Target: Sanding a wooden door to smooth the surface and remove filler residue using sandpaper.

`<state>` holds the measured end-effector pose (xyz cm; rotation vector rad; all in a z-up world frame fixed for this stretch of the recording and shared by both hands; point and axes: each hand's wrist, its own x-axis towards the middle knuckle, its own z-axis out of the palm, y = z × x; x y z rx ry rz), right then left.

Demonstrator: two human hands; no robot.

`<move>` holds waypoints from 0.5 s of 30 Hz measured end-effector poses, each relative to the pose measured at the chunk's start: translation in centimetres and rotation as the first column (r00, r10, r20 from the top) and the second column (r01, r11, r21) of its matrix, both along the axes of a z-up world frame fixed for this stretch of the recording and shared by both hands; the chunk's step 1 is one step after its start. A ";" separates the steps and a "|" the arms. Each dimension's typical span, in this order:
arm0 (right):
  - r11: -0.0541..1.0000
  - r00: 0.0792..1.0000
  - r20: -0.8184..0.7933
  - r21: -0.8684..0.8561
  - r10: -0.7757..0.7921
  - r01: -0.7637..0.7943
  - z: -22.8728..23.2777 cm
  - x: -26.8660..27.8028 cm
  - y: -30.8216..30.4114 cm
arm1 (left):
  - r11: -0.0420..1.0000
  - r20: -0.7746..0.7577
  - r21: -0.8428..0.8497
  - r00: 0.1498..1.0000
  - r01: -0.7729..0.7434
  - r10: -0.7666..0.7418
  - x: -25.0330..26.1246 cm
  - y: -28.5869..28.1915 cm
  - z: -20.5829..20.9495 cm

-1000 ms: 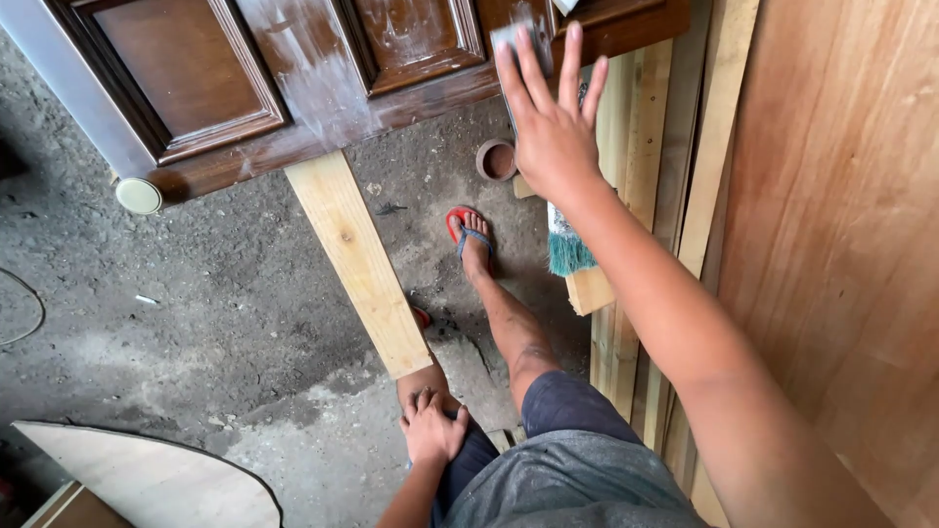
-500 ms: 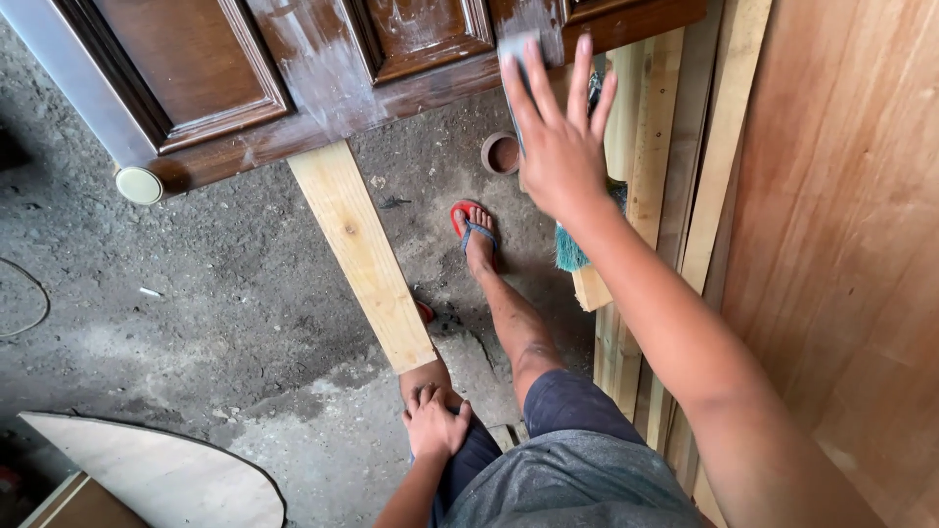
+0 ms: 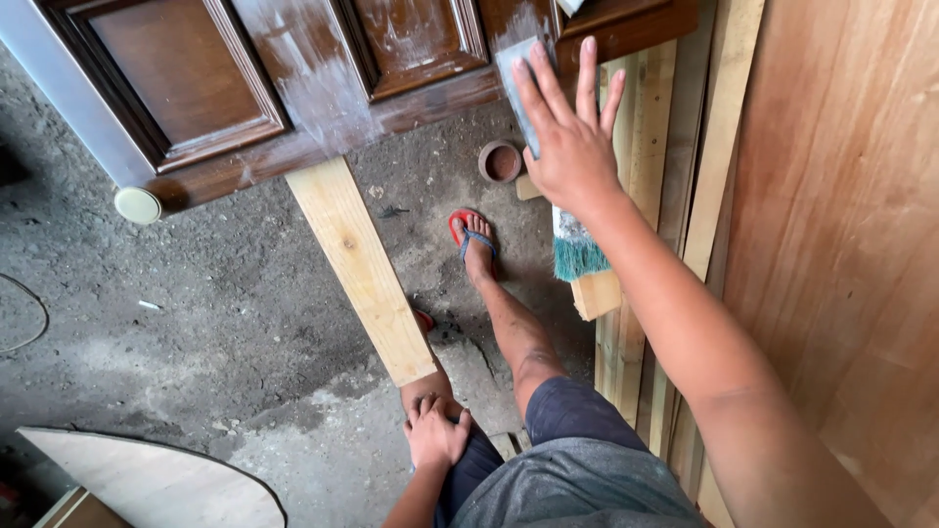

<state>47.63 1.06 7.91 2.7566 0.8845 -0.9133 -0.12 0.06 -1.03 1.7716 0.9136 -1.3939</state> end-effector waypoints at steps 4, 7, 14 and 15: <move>0.997 0.994 0.094 0.058 0.049 -0.054 -0.1 2.3 0.7 | 1.000 -0.006 -0.007 1.000 -0.009 0.009 0.5 0.2 -0.2; 0.999 0.998 0.053 -0.011 0.042 -0.041 0.9 1.5 0.6 | 1.000 -0.002 -0.012 1.000 -0.017 0.017 0.5 0.2 -0.3; 0.986 0.993 0.114 0.154 0.042 -0.060 0.1 5.4 4.3 | 0.999 -0.020 -0.013 0.999 -0.030 0.029 0.9 0.1 -0.7; 0.971 0.980 0.184 0.211 0.075 -0.114 -0.4 6.3 5.1 | 0.999 -0.019 -0.013 0.999 -0.030 0.030 0.8 0.0 -0.6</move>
